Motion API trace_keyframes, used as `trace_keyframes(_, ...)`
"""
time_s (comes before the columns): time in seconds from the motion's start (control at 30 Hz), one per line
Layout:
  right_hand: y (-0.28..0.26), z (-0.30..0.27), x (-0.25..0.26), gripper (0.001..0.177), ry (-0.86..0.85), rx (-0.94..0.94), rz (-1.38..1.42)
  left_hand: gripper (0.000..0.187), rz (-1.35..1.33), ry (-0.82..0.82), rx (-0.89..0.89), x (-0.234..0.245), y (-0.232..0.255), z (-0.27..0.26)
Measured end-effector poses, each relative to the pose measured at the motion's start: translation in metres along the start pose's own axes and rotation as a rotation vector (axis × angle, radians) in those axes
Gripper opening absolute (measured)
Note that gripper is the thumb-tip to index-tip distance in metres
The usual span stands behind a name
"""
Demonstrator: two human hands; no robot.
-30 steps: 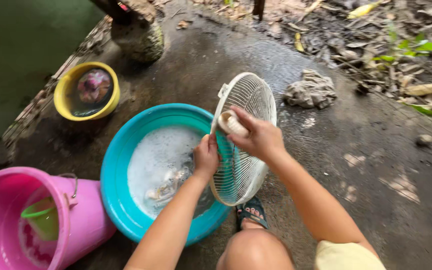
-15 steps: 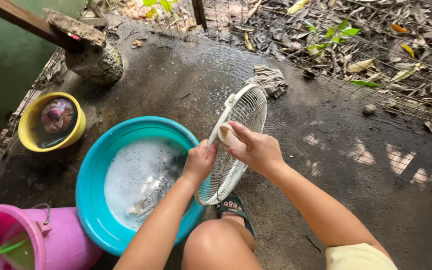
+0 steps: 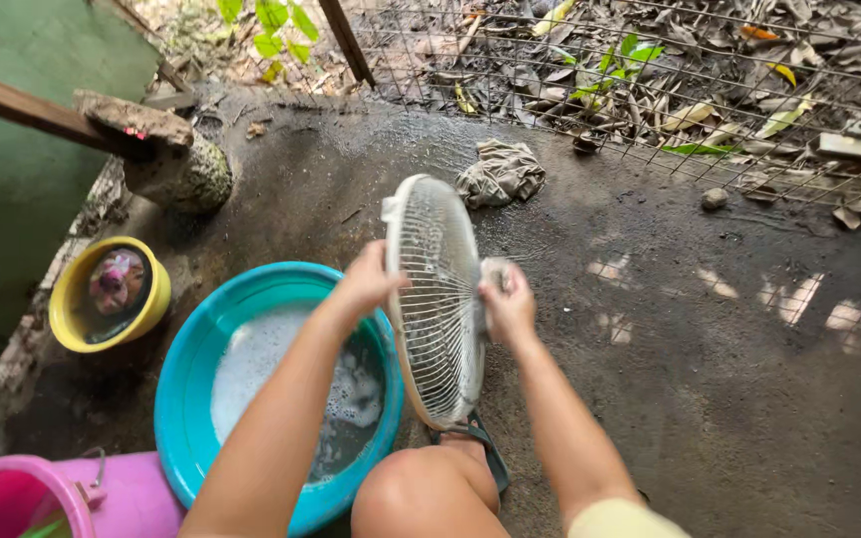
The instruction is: The person scrubs a metal fan grille with a sponge in a blue basin of soapy water and wipes it with a cloth. They rotate the grille while cleaning it near several other plastic buckets and basins on the ground.
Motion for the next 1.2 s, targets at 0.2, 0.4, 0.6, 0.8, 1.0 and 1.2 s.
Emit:
trace_keyframes(0.2, -0.049, -0.073, -0.043, 0.069, -0.023, 0.132, -0.147, 0.056, -0.322, 0.344, 0.679, 0.024, -0.063, 0.037)
trace_keyframes(0.4, -0.206, -0.077, -0.083, 0.063, -0.103, 0.588, 0.052, 0.057, 0.065, 0.461, 0.229, 0.01, 0.014, -0.006)
trace_keyframes(0.6, -0.219, -0.134, -0.17, 0.079, -0.109, 0.632, -0.397, 0.036, -0.683, 0.717, -0.106, -0.02, -0.065, -0.086)
trace_keyframes(0.8, -0.102, -0.135, -0.202, 0.082, -0.287, 0.478, -0.665, 0.04, -0.541, 0.827, 0.016, -0.072, -0.222, -0.133)
trace_keyframes(1.0, -0.033, -0.123, -0.235, 0.086, -0.456, 0.405, -0.762, 0.048, -0.469, 0.977, 0.445, -0.088, -0.294, -0.193)
trace_keyframes(1.2, 0.063, -0.028, -0.139, 0.087, -0.336, -0.037, -1.026, 0.062, -0.189, 0.868, 0.864, -0.076, -0.321, -0.252)
Point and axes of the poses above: each hand's wrist, its own z-axis towards the middle knuckle, its own x-axis out of the back of the hand, y = z × x, the point moved 9 cm from there along z, towards the middle knuckle, and after that the axes turned 11 degrees about -y, right-handed, at the moved point
